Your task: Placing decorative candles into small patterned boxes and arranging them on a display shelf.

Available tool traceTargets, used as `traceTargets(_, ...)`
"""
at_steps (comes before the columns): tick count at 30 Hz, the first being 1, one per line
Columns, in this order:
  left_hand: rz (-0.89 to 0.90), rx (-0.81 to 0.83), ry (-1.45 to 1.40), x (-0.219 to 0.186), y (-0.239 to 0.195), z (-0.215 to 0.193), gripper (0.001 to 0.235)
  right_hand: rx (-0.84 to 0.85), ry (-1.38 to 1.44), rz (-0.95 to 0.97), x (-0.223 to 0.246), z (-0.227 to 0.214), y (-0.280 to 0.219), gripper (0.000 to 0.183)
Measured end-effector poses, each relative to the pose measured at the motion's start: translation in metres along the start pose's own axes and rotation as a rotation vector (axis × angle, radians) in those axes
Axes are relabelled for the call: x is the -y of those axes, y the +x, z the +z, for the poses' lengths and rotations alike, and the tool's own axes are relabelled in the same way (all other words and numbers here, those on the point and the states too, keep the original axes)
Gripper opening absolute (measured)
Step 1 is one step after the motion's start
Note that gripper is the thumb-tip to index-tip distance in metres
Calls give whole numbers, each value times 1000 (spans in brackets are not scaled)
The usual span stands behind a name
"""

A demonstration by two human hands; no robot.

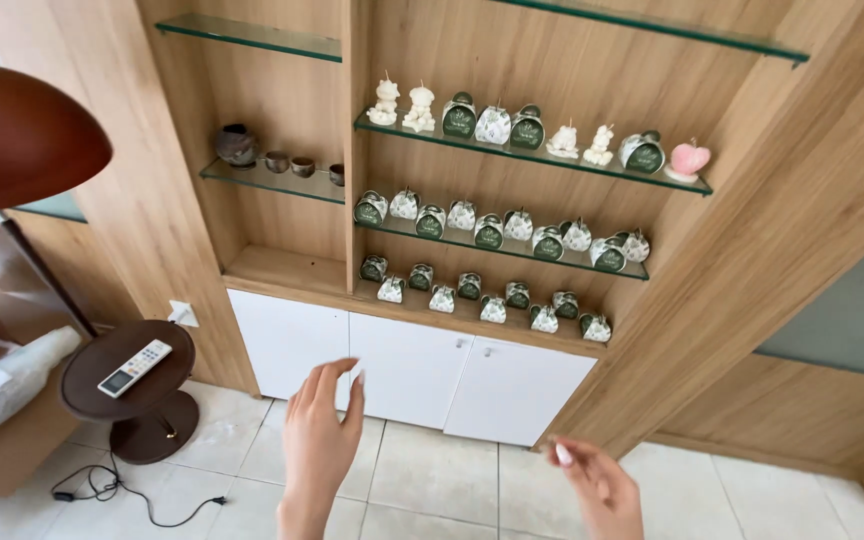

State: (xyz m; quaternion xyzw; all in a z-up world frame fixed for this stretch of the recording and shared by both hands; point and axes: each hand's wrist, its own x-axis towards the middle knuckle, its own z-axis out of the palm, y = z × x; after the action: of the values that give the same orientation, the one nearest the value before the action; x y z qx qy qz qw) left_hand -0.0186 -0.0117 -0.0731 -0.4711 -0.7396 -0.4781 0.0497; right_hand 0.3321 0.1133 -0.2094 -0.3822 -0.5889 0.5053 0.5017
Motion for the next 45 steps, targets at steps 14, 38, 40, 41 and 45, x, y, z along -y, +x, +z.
traceTargets(14,302,165,-230,28,235,95,46,-15,-393,-307,132,50,220,45)
traceTargets(38,691,715,235,-48,583,255,92,635,-1059,-665,199,121,650,97)
traceTargets(40,655,776,245,-51,583,256,89,639,-1067,-665,196,127,649,96)
traceTargets(41,641,792,239,-50,584,257,90,631,-1065,-647,195,131,647,97)
traceTargets(45,657,815,219,-45,589,265,92,623,-1026,-626,191,136,648,89)
